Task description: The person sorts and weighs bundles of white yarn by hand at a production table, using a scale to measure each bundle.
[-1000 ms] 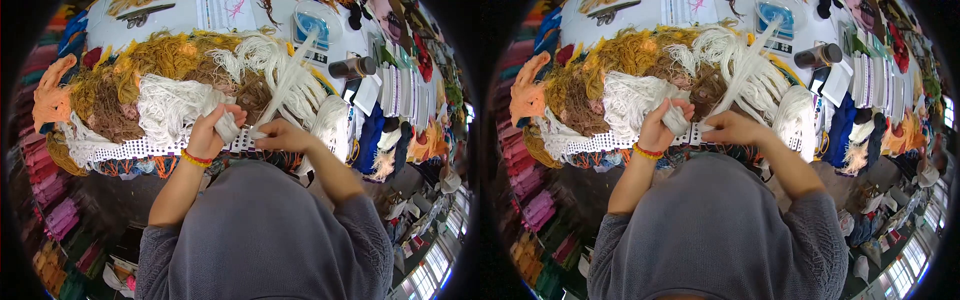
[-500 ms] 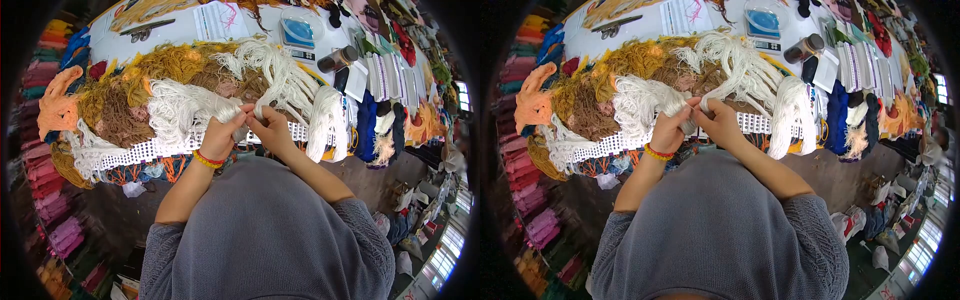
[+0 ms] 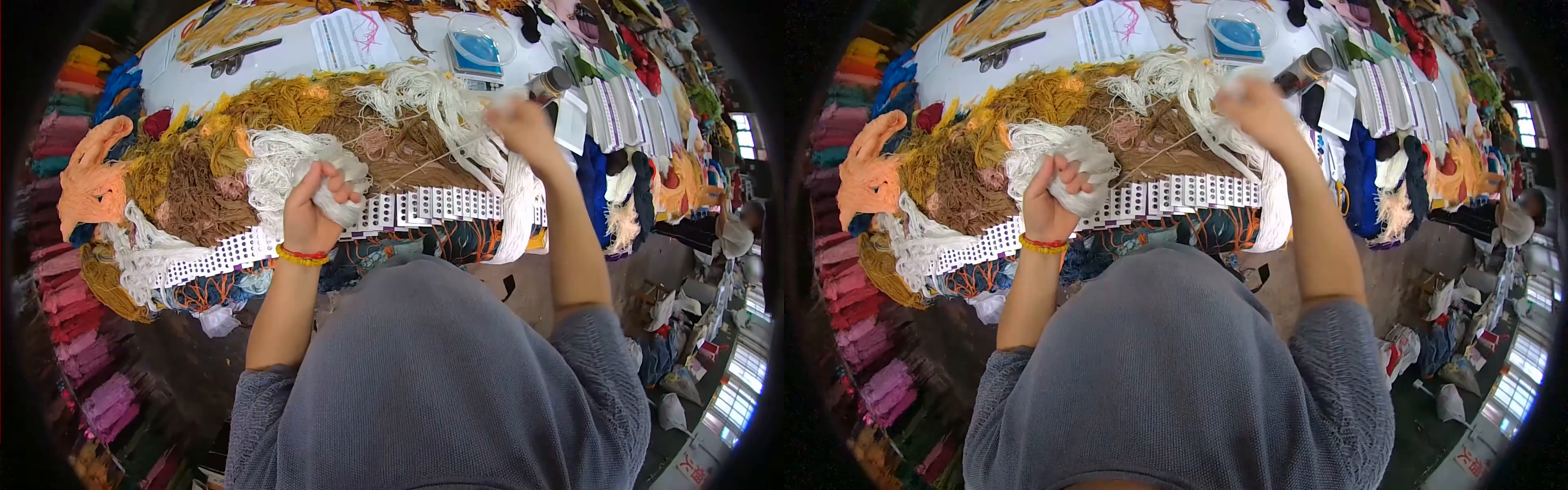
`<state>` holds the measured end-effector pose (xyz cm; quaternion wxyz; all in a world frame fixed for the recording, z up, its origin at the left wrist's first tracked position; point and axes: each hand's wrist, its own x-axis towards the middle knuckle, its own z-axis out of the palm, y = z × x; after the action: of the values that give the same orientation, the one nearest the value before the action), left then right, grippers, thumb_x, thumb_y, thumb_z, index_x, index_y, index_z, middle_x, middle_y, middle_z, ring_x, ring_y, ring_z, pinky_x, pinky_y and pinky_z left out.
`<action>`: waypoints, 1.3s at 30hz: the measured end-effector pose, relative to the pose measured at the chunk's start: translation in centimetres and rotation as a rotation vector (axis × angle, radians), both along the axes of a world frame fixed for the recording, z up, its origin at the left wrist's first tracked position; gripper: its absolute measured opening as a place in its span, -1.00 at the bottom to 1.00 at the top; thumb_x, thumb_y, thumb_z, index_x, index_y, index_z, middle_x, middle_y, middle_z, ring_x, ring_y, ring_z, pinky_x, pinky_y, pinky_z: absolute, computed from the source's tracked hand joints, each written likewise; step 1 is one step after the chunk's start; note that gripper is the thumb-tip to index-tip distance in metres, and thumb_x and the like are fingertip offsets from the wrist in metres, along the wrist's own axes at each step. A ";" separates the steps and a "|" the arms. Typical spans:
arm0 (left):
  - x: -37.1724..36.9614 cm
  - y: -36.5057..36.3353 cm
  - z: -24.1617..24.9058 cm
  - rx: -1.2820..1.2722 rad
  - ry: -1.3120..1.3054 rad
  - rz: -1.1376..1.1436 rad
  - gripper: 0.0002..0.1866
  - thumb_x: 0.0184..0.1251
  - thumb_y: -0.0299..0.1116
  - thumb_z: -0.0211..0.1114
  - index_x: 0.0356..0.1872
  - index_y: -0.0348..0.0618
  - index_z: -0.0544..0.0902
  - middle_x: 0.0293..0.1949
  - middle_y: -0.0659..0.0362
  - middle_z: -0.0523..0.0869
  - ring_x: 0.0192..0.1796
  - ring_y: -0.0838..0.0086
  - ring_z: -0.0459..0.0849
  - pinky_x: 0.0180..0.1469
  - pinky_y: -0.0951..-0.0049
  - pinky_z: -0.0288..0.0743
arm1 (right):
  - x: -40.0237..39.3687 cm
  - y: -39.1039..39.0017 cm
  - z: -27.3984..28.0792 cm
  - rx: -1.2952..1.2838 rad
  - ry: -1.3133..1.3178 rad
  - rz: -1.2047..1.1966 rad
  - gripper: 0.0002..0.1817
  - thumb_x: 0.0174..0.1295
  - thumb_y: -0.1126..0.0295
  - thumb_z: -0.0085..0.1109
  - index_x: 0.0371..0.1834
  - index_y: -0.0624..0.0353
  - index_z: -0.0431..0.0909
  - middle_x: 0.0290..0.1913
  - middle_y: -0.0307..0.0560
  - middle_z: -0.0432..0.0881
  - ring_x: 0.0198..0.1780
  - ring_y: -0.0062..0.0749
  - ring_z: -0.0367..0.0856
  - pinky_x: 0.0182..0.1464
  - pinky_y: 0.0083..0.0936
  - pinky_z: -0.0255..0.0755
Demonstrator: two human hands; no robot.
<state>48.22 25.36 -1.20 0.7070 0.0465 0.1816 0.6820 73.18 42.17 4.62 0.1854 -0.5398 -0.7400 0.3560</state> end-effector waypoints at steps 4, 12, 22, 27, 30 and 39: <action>2.0 0.1 1.1 -0.012 0.073 -0.130 -0.70 0.32 -0.26 -0.05 -0.08 -0.25 0.44 -0.39 0.17 0.51 -0.34 0.46 0.50 -0.10 0.28 0.40 | -2.9 -2.6 -1.0 0.204 -0.562 0.538 -0.74 0.03 0.25 -0.02 -0.37 0.23 0.48 -0.48 0.19 0.55 -0.37 0.06 0.53 -0.25 -0.15 0.40; 3.3 0.4 1.9 0.065 0.110 -0.212 -0.49 0.29 -0.22 0.02 0.22 -0.18 0.19 0.04 0.01 0.45 0.01 0.30 0.50 0.02 0.30 0.40 | -6.4 -6.0 0.5 0.198 -0.038 0.360 -0.76 0.05 0.23 0.09 -0.42 0.21 0.45 -0.64 0.09 0.50 -0.55 -0.03 0.51 -0.50 -0.31 0.35; 3.8 0.5 1.3 0.081 0.188 -0.232 -0.41 0.27 -0.23 0.04 0.28 -0.09 0.08 0.15 0.00 0.33 0.08 0.24 0.44 0.04 0.28 0.38 | -5.5 -6.6 0.8 0.258 -0.089 0.172 -0.76 0.05 0.25 0.08 -0.42 0.23 0.45 -0.66 0.06 0.49 -0.57 -0.09 0.52 -0.53 -0.31 0.33; 4.8 0.8 1.5 0.101 0.336 -0.227 -0.41 0.24 -0.22 0.10 0.25 -0.19 0.15 0.13 0.10 0.37 0.07 0.37 0.44 0.07 0.33 0.35 | -6.0 -8.6 -1.1 0.221 -0.164 0.361 -0.78 0.04 0.25 0.05 -0.39 0.19 0.42 -0.57 0.07 0.54 -0.51 -0.06 0.54 -0.47 -0.23 0.37; 5.3 1.0 1.7 0.069 0.355 -0.224 -0.51 0.26 -0.29 0.08 0.17 -0.26 0.27 0.08 0.13 0.42 0.05 0.43 0.45 0.06 0.39 0.35 | -6.5 -9.8 -1.2 0.224 -0.428 0.497 -0.81 0.05 0.32 0.00 -0.32 0.16 0.35 -0.47 0.02 0.56 -0.43 -0.07 0.55 -0.42 -0.21 0.40; 4.0 1.7 -0.1 -0.158 0.101 -0.105 -0.69 0.33 -0.22 -0.06 -0.17 -0.27 0.49 -0.23 0.10 0.57 -0.16 0.39 0.55 0.01 0.32 0.39 | -5.7 -12.9 -2.3 -0.107 0.375 0.169 -0.84 0.16 0.38 0.00 -0.27 0.18 0.30 -0.49 -0.03 0.50 -0.53 -0.31 0.54 -0.49 -0.46 0.41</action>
<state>52.19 27.04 -1.26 0.7332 0.0341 0.2675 0.6243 67.47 29.23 2.28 0.2604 -0.4091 -0.7153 0.5032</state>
